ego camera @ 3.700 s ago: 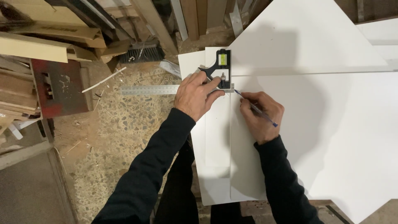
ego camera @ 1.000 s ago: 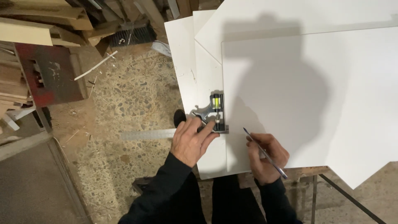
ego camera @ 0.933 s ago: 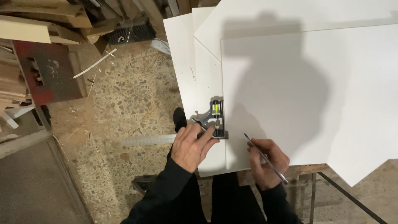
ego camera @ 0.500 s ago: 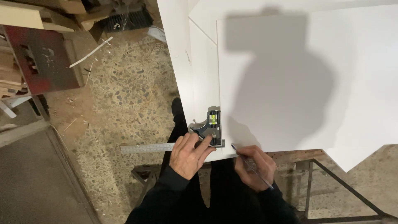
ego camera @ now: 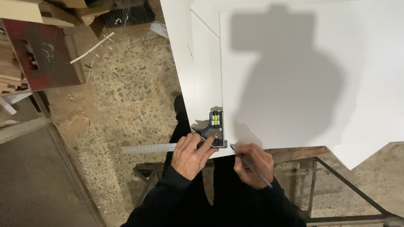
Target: Measuring and marking dimensions on white wooden panels using a tape measure and a combination square.
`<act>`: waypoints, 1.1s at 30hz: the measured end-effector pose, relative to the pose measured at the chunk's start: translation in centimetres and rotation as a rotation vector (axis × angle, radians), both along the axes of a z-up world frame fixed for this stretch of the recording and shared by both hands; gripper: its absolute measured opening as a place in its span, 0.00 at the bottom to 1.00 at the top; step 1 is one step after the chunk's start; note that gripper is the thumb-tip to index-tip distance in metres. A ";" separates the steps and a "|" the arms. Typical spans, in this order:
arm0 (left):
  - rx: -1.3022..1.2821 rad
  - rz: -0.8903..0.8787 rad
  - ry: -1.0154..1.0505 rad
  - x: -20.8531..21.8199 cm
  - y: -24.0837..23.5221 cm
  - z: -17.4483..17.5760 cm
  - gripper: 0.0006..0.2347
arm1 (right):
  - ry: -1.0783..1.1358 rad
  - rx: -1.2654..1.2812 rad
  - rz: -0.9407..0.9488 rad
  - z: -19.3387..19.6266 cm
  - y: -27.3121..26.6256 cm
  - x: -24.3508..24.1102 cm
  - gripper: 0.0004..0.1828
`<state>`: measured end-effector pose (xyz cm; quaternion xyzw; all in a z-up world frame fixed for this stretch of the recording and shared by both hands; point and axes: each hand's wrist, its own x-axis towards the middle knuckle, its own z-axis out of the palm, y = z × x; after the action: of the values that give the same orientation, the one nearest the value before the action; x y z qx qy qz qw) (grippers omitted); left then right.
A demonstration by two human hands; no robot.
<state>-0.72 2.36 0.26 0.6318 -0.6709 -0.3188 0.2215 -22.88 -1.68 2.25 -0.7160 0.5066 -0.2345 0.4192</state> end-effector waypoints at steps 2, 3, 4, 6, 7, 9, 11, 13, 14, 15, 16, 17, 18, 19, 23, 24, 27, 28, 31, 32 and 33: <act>-0.007 0.000 0.000 0.0 0.0 0.0 0.16 | 0.006 -0.003 0.012 -0.2 -0.1 -0.1 0.10; -0.014 -0.001 0.000 0.1 0.0 0.0 0.16 | 0.012 -0.008 0.024 -0.2 -0.1 -0.2 0.11; -0.013 0.000 0.000 0.0 0.0 0.0 0.16 | 0.012 -0.006 0.024 -0.3 -0.1 -0.1 0.11; -0.027 0.008 0.004 0.0 0.0 -0.1 0.16 | 0.018 -0.014 0.042 -0.3 -0.2 0.0 0.11; -0.025 0.009 0.004 -0.1 0.0 -0.1 0.16 | 0.018 -0.012 0.043 -0.3 -0.1 0.0 0.11; -0.031 0.018 0.005 -0.1 0.1 -0.1 0.16 | 0.033 -0.015 0.035 -0.4 0.0 0.0 0.12; -0.026 0.020 0.002 -0.2 0.1 -0.1 0.16 | 0.048 -0.013 0.031 -0.3 0.0 0.2 0.12; -0.023 0.020 0.000 -0.2 0.0 -0.1 0.16 | 0.063 -0.013 0.026 -0.2 -0.1 0.2 0.12; -0.022 0.020 0.000 -0.2 0.0 -0.1 0.16 | 0.073 -0.022 0.029 -0.1 -0.1 0.2 0.12; -0.021 0.019 0.001 -0.2 0.0 -0.1 0.16 | 0.083 -0.030 0.031 -0.1 -0.1 0.2 0.12; -0.022 0.019 0.001 -0.2 0.0 0.0 0.16 | 0.083 -0.031 0.031 -0.2 -0.1 0.2 0.12; -0.024 0.020 0.003 -0.2 -0.1 0.0 0.16 | 0.076 -0.027 0.035 -0.3 -0.1 0.1 0.12; -0.025 0.021 0.006 -0.1 -0.1 0.1 0.16 | 0.069 -0.024 0.040 -0.3 -0.1 0.1 0.12; -0.025 0.021 0.006 -0.1 -0.1 0.1 0.16 | 0.069 -0.023 0.040 -0.2 -0.2 0.2 0.12; -0.020 0.024 0.014 -0.1 -0.1 0.0 0.16 | 0.064 -0.003 0.035 0.1 -0.5 0.4 0.13; -0.020 0.024 0.011 -0.1 -0.1 0.0 0.16 | 0.064 0.010 0.029 0.2 -0.5 0.4 0.13; -0.027 0.034 0.008 -0.1 -0.3 -0.1 0.16 | 0.070 0.050 0.009 0.5 -0.6 0.7 0.13; -0.027 0.035 0.007 -0.1 -0.4 -0.1 0.16 | 0.069 0.050 0.011 0.3 -0.7 0.8 0.13; -0.028 0.047 0.009 0.1 -1.1 -0.1 0.16 | 0.079 0.046 0.001 0.2 -1.1 1.1 0.13; -0.027 0.045 0.002 0.2 -1.5 0.0 0.16 | 0.079 0.042 0.000 0.2 -1.4 1.2 0.12; -0.027 0.043 -0.005 0.3 -1.9 0.0 0.16 | 0.080 0.038 0.000 0.3 -1.7 1.3 0.12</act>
<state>-0.42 0.49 0.30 0.6438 -0.6620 -0.3036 0.2350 -21.58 -3.37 2.52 -0.7166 0.5273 -0.1961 0.4123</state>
